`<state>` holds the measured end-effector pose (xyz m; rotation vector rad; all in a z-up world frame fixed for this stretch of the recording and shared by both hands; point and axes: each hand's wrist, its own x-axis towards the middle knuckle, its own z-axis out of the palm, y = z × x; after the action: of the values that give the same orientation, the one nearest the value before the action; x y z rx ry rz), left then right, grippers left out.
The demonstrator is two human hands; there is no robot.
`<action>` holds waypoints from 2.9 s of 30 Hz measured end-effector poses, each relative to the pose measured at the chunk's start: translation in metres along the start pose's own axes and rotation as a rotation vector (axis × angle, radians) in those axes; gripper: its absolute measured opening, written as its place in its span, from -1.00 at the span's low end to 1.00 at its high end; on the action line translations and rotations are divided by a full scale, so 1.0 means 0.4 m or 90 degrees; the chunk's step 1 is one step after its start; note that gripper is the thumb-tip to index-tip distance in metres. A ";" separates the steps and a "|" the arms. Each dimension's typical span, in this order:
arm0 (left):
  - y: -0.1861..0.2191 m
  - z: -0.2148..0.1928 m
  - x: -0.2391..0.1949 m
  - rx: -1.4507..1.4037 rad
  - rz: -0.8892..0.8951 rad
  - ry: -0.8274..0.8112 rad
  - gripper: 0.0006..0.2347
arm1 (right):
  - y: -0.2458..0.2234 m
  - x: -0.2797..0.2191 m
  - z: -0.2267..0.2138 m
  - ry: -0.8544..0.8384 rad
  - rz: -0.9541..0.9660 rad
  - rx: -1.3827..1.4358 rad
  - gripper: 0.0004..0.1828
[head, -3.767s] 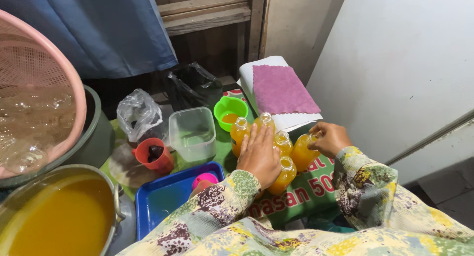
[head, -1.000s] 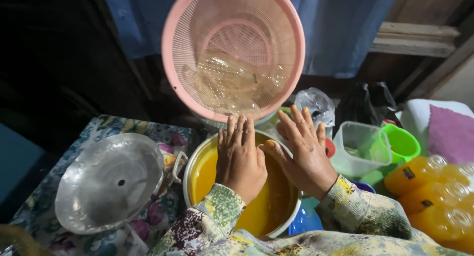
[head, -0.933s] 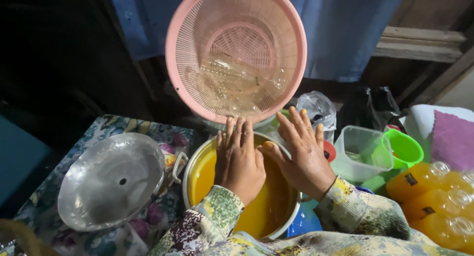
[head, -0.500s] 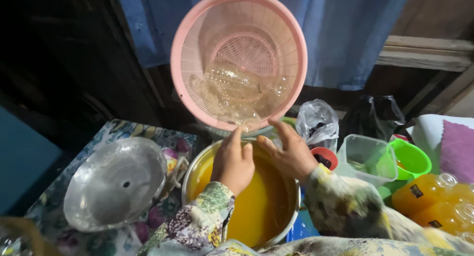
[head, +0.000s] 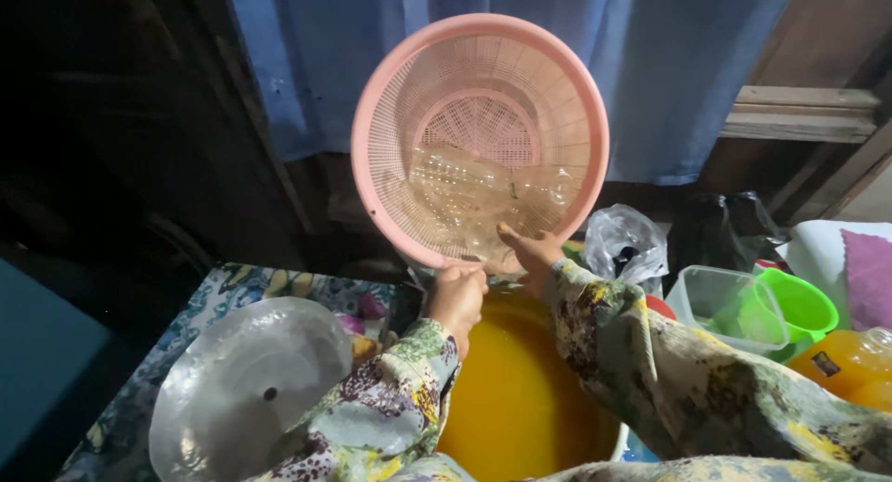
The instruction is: The person pours a yellow liquid from a large pot into plastic bottles using a measuring jug. They repeatedly fill the jug from the pot, pour into a bottle, and place the filled bottle on a tray.
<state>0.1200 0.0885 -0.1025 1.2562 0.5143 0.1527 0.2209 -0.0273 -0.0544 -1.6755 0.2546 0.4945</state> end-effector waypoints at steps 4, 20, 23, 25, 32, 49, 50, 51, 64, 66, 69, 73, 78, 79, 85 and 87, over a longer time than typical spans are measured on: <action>0.009 -0.029 -0.027 0.024 -0.034 0.021 -0.87 | 0.024 0.025 -0.003 -0.047 0.046 0.093 -0.17; 0.138 0.046 -0.180 -0.110 -0.127 -0.111 -0.38 | 0.125 -0.421 -0.205 -0.253 -0.010 0.383 -0.79; 0.130 0.088 -0.218 -0.091 -0.119 -0.153 -0.41 | 0.144 -0.440 -0.234 -0.213 -0.010 0.322 -0.68; 0.121 0.112 -0.239 -0.070 -0.083 -0.181 -0.43 | 0.158 -0.447 -0.258 -0.184 0.001 0.282 -0.60; 0.081 0.208 -0.286 -0.006 0.054 -0.275 -0.39 | 0.164 -0.473 -0.441 -0.154 -0.047 0.230 -0.50; -0.266 0.513 -0.425 0.454 -0.140 -0.548 -0.59 | 0.098 -0.573 -0.766 0.168 -0.271 0.041 -0.22; -0.286 0.524 -0.438 0.503 -0.154 -0.598 -0.56 | 0.100 -0.578 -0.780 0.192 -0.269 0.043 -0.20; -0.303 0.539 -0.452 0.552 -0.167 -0.649 -0.53 | 0.103 -0.585 -0.794 0.217 -0.265 0.044 -0.19; -0.631 0.637 -0.476 0.311 -0.430 -0.748 -0.46 | 0.145 -0.656 -0.912 0.263 -0.242 0.071 -0.17; -0.676 0.644 -0.465 0.358 -0.453 -0.670 -0.53 | 0.147 -0.664 -0.924 0.274 -0.233 0.076 -0.17; -0.732 0.632 -0.458 0.339 -0.298 -0.597 -0.69 | 0.149 -0.663 -0.937 0.287 -0.221 0.076 -0.19; -0.776 0.606 -0.425 0.318 -0.080 -0.472 -0.90 | 0.150 -0.649 -0.940 0.263 -0.233 0.110 -0.18; -0.706 0.580 -0.381 0.209 -0.109 -0.436 -0.81 | 0.140 -0.617 -0.922 0.244 -0.227 0.102 -0.20; -0.669 0.571 -0.375 0.230 -0.124 -0.419 -0.81 | 0.135 -0.609 -0.916 0.242 -0.230 0.092 -0.20; -0.362 0.500 -0.369 -0.030 -0.180 -0.446 -0.76 | 0.097 -0.568 -0.865 0.202 -0.247 0.112 -0.20; -0.255 0.457 -0.362 -0.007 -0.124 -0.440 -0.71 | 0.087 -0.559 -0.842 0.176 -0.258 0.106 -0.20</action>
<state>0.0584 -0.1582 -0.1173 1.1520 0.0323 -0.4323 0.0680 -0.3878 0.0511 -1.5769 0.1454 -0.0608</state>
